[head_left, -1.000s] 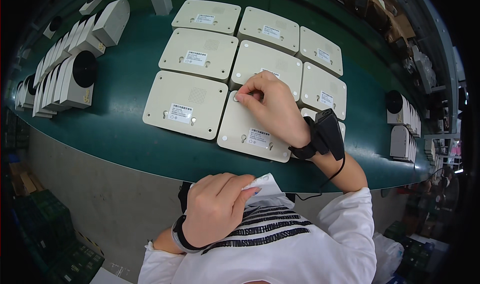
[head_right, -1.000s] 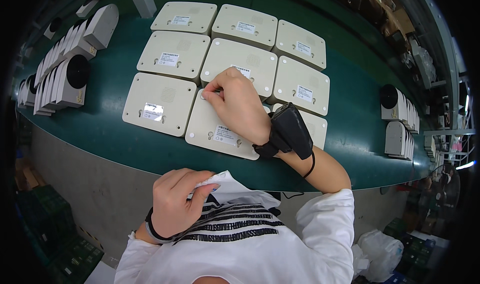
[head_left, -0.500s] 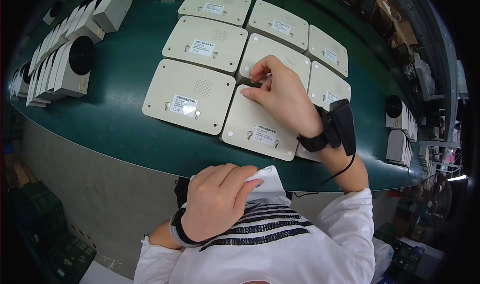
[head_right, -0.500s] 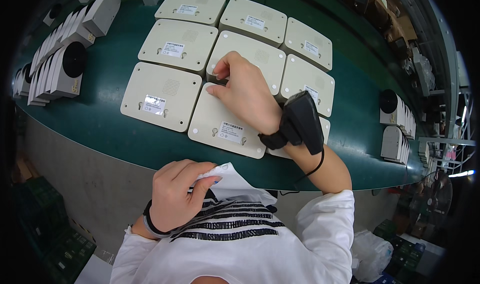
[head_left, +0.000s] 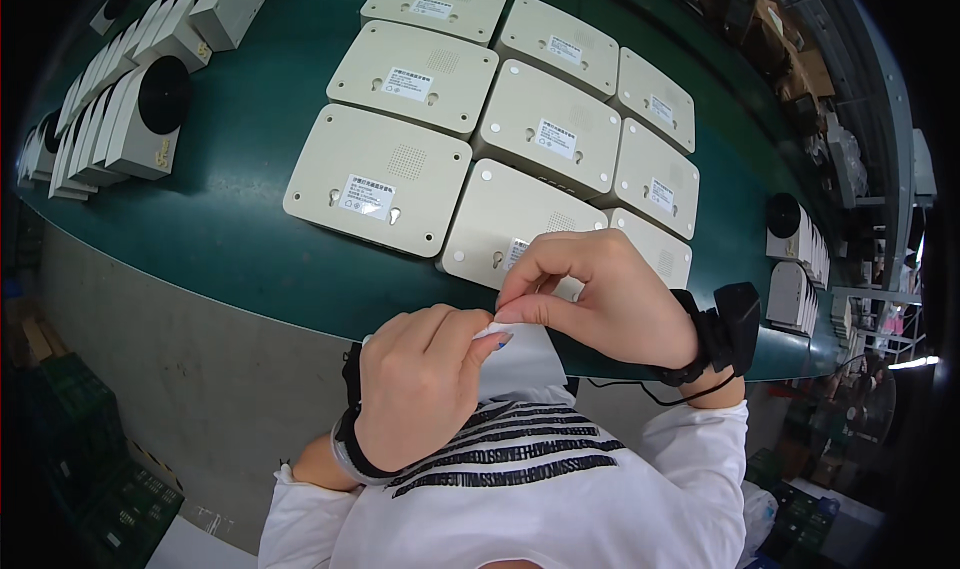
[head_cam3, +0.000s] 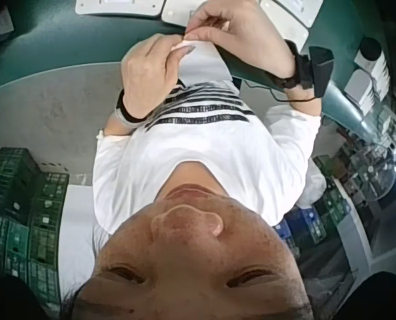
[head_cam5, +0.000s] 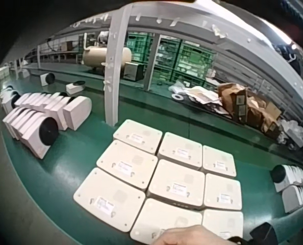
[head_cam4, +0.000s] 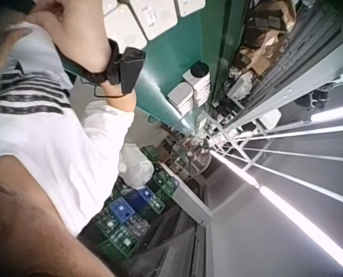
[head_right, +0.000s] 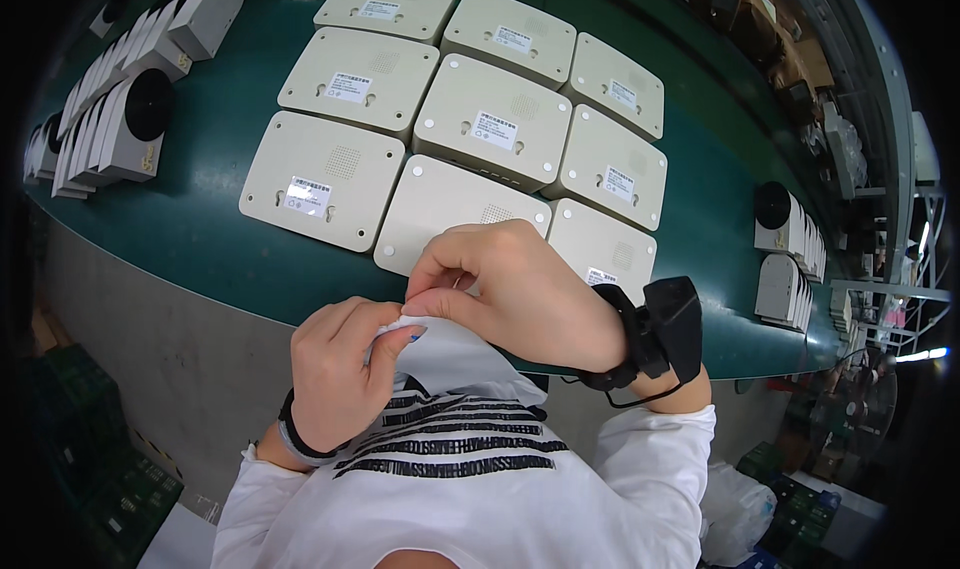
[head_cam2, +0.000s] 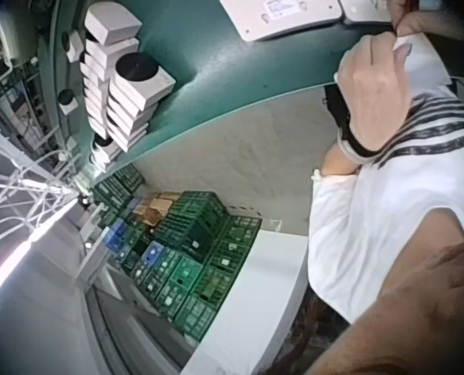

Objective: The person picks up a sheet of adhesive pads and applies them to the bottom of several electronic devices before stacking them on the workbench. They then retrieve a plastic bag and a paper manual.

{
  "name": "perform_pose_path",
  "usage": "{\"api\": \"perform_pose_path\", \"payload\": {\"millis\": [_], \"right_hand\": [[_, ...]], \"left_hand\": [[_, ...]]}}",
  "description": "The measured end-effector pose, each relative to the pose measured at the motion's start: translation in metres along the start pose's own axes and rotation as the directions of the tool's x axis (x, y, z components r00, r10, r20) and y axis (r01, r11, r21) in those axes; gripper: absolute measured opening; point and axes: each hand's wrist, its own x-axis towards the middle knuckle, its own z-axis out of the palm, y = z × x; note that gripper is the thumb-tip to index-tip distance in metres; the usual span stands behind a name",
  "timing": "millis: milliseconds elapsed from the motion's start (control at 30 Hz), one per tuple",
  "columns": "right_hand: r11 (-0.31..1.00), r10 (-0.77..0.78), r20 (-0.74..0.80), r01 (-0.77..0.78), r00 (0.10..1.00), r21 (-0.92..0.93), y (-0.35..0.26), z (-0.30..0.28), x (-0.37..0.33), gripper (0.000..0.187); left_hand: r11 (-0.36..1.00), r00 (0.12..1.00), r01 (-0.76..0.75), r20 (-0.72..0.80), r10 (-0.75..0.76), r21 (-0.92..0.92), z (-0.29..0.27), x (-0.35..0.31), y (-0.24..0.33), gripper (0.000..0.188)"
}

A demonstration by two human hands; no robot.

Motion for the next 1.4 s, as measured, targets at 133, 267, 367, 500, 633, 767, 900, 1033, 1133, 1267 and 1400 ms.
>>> {"api": "perform_pose_path", "payload": {"millis": [133, 267, 367, 500, 633, 767, 900, 1033, 1133, 1267, 1400], "right_hand": [[0.995, 0.062, 0.013, -0.061, 0.998, -0.076, -0.007, -0.001, 0.001, 0.01], [0.985, 0.017, 0.064, -0.006, 0.998, -0.172, -0.008, 0.001, 0.008, 0.007], [0.97, -0.082, 0.089, 0.1, 0.993, -0.221, -0.001, 0.006, 0.022, 0.006], [0.996, -0.065, -0.216, 0.05, 0.974, -0.073, 0.018, 0.028, 0.055, 0.004], [0.977, -0.166, -0.277, 0.12, 0.946, -0.178, 0.03, 0.041, 0.064, 0.004], [0.974, -0.138, -0.263, 0.083, 0.955, -0.211, 0.031, 0.041, 0.063, 0.005], [0.971, -0.129, -0.26, 0.07, 0.957, -0.227, 0.029, 0.04, 0.064, 0.006], [0.973, -0.131, -0.263, 0.073, 0.956, -0.22, 0.029, 0.04, 0.064, 0.006], [0.974, -0.132, -0.263, 0.075, 0.956, -0.215, 0.03, 0.04, 0.064, 0.005], [0.97, -0.141, -0.257, 0.081, 0.956, -0.229, 0.029, 0.04, 0.065, 0.011], [0.965, -0.116, -0.268, 0.045, 0.956, -0.258, 0.025, 0.037, 0.067, 0.022]], "left_hand": [[0.999, 0.999, -0.022, -0.037, 0.024, 0.036, 0.001, -0.002, 0.002, 0.015], [0.999, 0.999, -0.014, -0.052, 0.012, -0.04, 0.0, -0.006, -0.001, 0.011], [0.997, 0.998, 0.025, -0.062, -0.03, -0.077, -0.005, -0.009, -0.009, 0.011], [0.992, 0.996, 0.052, -0.059, -0.059, -0.111, -0.01, -0.015, -0.012, 0.012], [0.99, 0.996, 0.066, -0.043, -0.072, -0.124, -0.012, -0.018, -0.016, 0.013], [0.99, 0.997, 0.061, -0.032, -0.065, -0.128, -0.012, -0.018, -0.019, 0.013], [0.989, 0.997, 0.069, -0.029, -0.074, -0.131, -0.011, -0.018, -0.022, 0.013], [0.986, 0.995, 0.084, -0.043, -0.091, -0.144, -0.01, -0.017, -0.024, 0.013], [0.986, 0.994, 0.09, -0.042, -0.097, -0.141, -0.009, -0.017, -0.024, 0.013], [0.989, 0.995, 0.088, -0.025, -0.092, -0.122, -0.009, -0.016, -0.025, 0.013], [0.99, 0.996, 0.08, -0.027, -0.084, -0.118, -0.007, -0.015, -0.027, 0.013]]}}
